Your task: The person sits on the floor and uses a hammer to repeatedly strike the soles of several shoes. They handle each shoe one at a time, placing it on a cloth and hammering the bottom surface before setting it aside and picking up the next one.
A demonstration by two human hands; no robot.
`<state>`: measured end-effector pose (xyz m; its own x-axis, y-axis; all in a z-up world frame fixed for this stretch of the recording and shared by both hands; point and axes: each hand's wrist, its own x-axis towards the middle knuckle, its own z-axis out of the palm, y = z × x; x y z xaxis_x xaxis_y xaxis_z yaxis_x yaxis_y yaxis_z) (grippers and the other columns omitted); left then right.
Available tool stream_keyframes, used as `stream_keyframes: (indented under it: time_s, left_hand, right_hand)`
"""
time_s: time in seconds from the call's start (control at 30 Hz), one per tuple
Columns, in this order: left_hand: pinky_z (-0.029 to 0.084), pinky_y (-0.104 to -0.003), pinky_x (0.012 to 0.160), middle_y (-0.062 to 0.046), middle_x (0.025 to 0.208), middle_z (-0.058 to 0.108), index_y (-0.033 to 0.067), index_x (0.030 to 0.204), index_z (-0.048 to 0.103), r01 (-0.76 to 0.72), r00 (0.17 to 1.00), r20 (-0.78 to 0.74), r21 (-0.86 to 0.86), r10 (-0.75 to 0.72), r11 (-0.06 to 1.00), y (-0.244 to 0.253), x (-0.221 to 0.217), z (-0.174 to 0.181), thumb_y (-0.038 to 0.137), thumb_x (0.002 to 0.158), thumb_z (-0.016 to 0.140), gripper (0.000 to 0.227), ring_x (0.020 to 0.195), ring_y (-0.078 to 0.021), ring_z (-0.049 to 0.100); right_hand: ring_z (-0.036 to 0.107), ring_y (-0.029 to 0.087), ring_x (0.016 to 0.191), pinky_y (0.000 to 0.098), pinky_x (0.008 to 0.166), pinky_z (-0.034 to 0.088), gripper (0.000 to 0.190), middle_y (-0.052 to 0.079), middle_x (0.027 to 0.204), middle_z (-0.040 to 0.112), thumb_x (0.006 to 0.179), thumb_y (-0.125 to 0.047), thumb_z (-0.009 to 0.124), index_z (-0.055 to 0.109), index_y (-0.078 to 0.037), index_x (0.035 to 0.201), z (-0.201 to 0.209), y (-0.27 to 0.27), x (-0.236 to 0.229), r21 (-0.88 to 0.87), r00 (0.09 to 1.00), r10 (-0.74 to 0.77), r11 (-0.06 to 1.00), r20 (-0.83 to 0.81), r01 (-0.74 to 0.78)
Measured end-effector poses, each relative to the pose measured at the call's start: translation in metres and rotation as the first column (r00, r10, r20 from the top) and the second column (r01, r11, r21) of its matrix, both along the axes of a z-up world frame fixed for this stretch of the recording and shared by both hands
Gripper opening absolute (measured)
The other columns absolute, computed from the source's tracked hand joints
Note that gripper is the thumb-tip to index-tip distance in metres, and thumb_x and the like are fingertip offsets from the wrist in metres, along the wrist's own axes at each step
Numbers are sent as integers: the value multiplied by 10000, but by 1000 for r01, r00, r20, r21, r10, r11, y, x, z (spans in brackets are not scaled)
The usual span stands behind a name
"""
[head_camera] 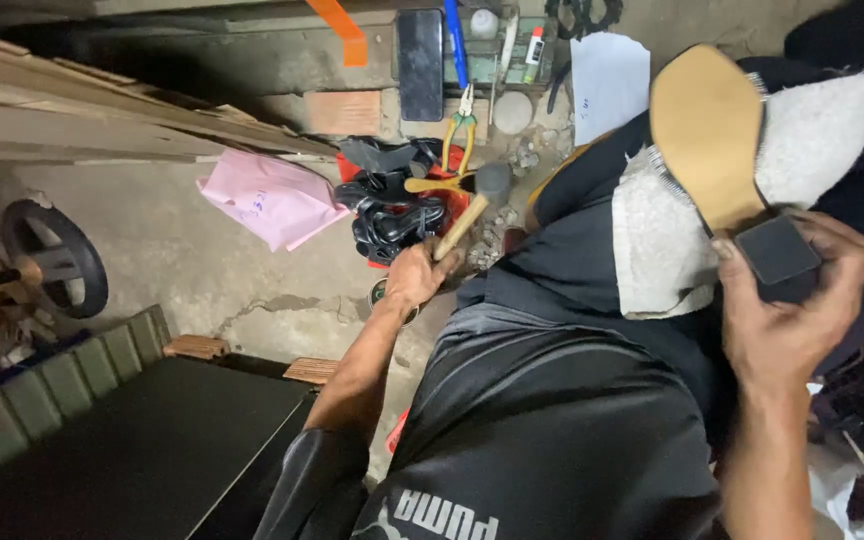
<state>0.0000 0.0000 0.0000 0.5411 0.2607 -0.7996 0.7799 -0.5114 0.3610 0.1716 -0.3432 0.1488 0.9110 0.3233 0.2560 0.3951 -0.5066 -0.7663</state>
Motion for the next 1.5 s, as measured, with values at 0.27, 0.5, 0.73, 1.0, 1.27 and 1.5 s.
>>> stream_keyframes:
  time_s: [0.27, 0.5, 0.73, 1.0, 1.27, 1.5]
  left_hand:
    - [414, -374, 578, -37, 718, 573, 133, 1015, 621, 14, 741, 664, 135, -101, 991, -35, 68, 93, 474, 922, 694, 361, 580, -164, 469]
    - [544, -400, 969, -126, 1270, 685, 49, 1328, 576, 238, 466, 877, 0, -114, 971, -117, 121, 157, 283, 1046, 584, 367, 1135, -304, 715]
    - [592, -531, 780, -247, 1035, 743, 72, 1243, 699, 331, 430, 881, 52, -199, 942, -154, 167, 149, 222, 992, 647, 297, 964, -450, 716]
    - [520, -456, 588, -127, 658, 626, 102, 821, 684, 364, 210, 948, 152, -240, 919, -122, 140, 74, 75, 915, 564, 155, 626, -396, 629]
    - [551, -333, 627, -135, 685, 679, 52, 832, 713, 146, 276, 951, 103, -141, 984, -121, 147, 76, 78, 913, 726, 87, 636, -291, 662]
    - [610, -451, 743, -182, 1034, 751, 87, 1235, 735, 327, 450, 858, 101, -248, 940, -108, 162, 53, 156, 1027, 612, 252, 1039, -369, 700]
  right_hand:
    - [563, 492, 1206, 543, 1093, 444, 457, 341, 1281, 550, 1046, -13, 843, 579, 196, 1355, -9, 2, 15, -50, 999, 40, 998, 23, -39]
    - [600, 390, 1262, 440, 1088, 467, 419, 265, 1380, 592, 1005, -86, 747, 527, 73, 1323, 1, -7, 0, 100, 978, -206, 973, -33, 209]
    - [660, 515, 1067, 583, 883, 537, 469, 319, 1148, 683, 771, 10, 862, 634, 81, 1175, 4, 5, 12, -21, 906, -419, 908, -62, 418]
    - [720, 328, 1038, 441, 903, 561, 523, 120, 1042, 748, 742, -121, 893, 656, -80, 1206, -23, -3, 11, -57, 918, -395, 918, -42, 393]
    - [720, 287, 1047, 395, 956, 539, 409, 91, 1018, 754, 829, -149, 841, 656, -128, 1193, -18, -11, 16, -71, 916, -394, 914, 70, 399]
    - [610, 314, 1294, 460, 992, 513, 556, 40, 1178, 737, 673, -87, 838, 658, -191, 1189, -45, -9, 21, 1, 928, -369, 929, 51, 369]
